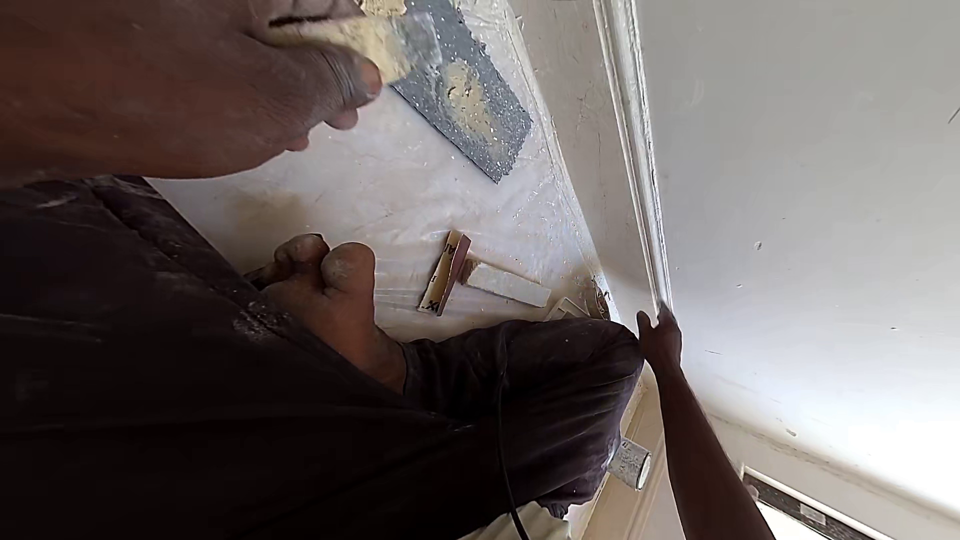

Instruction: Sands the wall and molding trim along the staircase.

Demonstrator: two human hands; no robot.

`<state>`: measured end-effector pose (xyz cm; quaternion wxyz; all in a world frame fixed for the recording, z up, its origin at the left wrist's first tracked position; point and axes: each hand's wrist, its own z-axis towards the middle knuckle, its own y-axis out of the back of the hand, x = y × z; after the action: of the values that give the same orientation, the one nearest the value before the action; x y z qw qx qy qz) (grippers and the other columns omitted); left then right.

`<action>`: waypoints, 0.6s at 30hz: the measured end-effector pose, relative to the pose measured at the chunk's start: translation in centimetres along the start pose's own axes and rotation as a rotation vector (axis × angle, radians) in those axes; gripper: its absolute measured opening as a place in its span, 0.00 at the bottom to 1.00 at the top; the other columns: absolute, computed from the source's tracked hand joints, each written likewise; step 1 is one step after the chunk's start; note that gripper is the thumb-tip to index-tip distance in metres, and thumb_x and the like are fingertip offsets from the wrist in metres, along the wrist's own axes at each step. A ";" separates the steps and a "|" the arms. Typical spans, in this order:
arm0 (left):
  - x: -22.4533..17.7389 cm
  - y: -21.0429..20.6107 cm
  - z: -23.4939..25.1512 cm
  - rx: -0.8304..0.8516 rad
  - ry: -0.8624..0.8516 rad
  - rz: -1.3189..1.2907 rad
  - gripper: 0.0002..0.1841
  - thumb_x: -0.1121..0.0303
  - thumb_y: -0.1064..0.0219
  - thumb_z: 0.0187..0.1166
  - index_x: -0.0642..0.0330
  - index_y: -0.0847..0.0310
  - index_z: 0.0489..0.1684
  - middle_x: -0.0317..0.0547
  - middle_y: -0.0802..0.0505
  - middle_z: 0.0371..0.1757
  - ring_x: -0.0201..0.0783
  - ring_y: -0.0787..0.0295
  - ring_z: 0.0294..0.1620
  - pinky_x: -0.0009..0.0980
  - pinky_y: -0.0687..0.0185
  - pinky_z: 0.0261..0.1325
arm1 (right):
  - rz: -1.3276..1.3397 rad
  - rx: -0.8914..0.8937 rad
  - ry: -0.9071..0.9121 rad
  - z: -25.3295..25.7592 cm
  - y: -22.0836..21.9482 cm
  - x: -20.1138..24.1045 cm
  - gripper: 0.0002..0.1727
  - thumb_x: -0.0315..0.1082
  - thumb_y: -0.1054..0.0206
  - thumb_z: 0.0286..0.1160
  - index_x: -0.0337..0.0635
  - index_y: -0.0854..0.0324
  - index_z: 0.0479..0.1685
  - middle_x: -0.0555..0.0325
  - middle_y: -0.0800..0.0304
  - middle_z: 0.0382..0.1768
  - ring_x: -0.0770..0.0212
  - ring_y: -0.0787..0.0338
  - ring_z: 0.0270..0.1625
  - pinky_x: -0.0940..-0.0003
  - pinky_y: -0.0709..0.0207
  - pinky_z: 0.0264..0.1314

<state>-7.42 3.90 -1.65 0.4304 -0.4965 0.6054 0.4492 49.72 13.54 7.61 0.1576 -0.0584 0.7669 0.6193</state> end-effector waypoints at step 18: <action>-8.5 -21.3 18.2 0.212 0.023 -0.098 0.17 0.56 0.40 0.89 0.55 0.07 0.41 0.43 0.09 0.29 0.41 0.14 0.30 0.47 0.18 0.40 | 0.326 0.103 -0.462 -2.1 -3.6 0.9 0.29 0.52 0.43 0.88 0.42 0.21 0.19 0.48 0.18 0.24 0.47 0.16 0.33 0.42 0.28 0.37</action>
<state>16.10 21.20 -0.04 0.4951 -0.4822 0.6294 0.3553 49.51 10.77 4.35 0.2292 0.2161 0.7404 0.5937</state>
